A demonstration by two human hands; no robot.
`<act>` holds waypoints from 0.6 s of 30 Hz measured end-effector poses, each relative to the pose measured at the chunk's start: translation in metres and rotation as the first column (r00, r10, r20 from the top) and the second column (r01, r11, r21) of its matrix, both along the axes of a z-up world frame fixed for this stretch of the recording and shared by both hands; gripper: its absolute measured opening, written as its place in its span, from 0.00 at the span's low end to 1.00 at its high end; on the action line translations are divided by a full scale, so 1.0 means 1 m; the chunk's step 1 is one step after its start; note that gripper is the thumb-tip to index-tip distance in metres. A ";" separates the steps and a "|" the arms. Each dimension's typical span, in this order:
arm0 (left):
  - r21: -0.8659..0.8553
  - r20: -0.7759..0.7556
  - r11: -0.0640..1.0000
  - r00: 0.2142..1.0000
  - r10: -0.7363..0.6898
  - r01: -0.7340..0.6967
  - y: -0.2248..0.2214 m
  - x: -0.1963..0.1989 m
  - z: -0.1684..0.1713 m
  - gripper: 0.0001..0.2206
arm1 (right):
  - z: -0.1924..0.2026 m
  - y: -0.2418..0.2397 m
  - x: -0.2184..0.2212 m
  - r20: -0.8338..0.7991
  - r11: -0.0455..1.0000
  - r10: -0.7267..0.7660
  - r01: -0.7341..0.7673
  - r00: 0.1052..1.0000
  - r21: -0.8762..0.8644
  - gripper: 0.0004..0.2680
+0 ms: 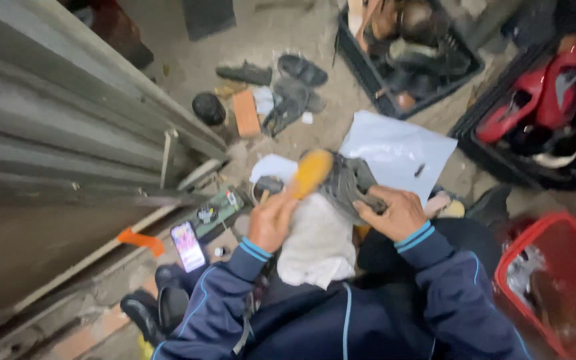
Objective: A person cleans a shoe with a brush and then uses a hammer to repair the sole in a workshop.
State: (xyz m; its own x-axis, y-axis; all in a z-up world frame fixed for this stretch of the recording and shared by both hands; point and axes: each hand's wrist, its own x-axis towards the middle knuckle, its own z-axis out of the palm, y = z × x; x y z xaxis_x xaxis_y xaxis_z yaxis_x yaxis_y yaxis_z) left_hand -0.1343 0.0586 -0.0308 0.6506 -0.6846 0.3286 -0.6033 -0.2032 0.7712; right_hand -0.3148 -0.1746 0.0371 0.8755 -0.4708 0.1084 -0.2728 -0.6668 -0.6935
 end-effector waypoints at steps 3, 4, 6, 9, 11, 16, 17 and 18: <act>0.179 -0.052 0.984 0.999 0.003 0.006 0.024 0.022 -0.064 0.11 | -0.009 0.004 -0.006 0.021 0.994 0.080 -0.079 0.997 -0.076 0.13; 0.398 -0.112 0.916 0.987 0.114 -0.061 0.037 0.037 -0.104 0.13 | -0.015 0.006 -0.013 0.000 0.987 0.118 -0.117 0.993 -0.114 0.13; 0.232 -0.006 0.967 0.994 0.108 -0.104 0.038 0.032 -0.056 0.14 | -0.023 0.010 -0.019 0.012 0.983 0.142 -0.140 0.990 -0.118 0.13; 0.118 0.117 0.993 0.993 0.008 -0.022 0.038 -0.005 -0.026 0.15 | -0.031 0.020 -0.029 0.039 0.976 0.183 -0.176 0.982 -0.128 0.13; 0.144 0.170 0.988 0.982 -0.078 0.054 0.037 0.013 -0.057 0.14 | -0.027 0.018 -0.014 0.085 0.962 0.227 -0.209 0.970 -0.178 0.13; -0.004 0.166 0.984 0.970 0.175 -0.177 0.023 0.020 -0.003 0.15 | -0.011 0.023 -0.013 0.060 0.912 0.297 -0.265 0.953 -0.311 0.12; 0.003 0.160 0.985 0.973 0.167 -0.170 0.027 0.010 -0.010 0.15 | -0.016 0.025 -0.015 0.055 0.916 0.290 -0.261 0.955 -0.305 0.12; 0.085 0.152 0.994 0.987 0.051 -0.065 0.030 0.002 -0.016 0.14 | -0.020 0.023 -0.013 0.061 0.900 0.316 -0.279 0.947 -0.334 0.12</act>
State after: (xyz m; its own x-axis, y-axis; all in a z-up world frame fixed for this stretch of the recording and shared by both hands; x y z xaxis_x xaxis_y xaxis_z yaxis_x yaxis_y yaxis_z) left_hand -0.1324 0.0888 -0.0465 0.6385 -0.6780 0.3642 -0.6953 -0.3052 0.6506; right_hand -0.3278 -0.1515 0.0174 0.9431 -0.1149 0.3120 0.0388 -0.8940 -0.4464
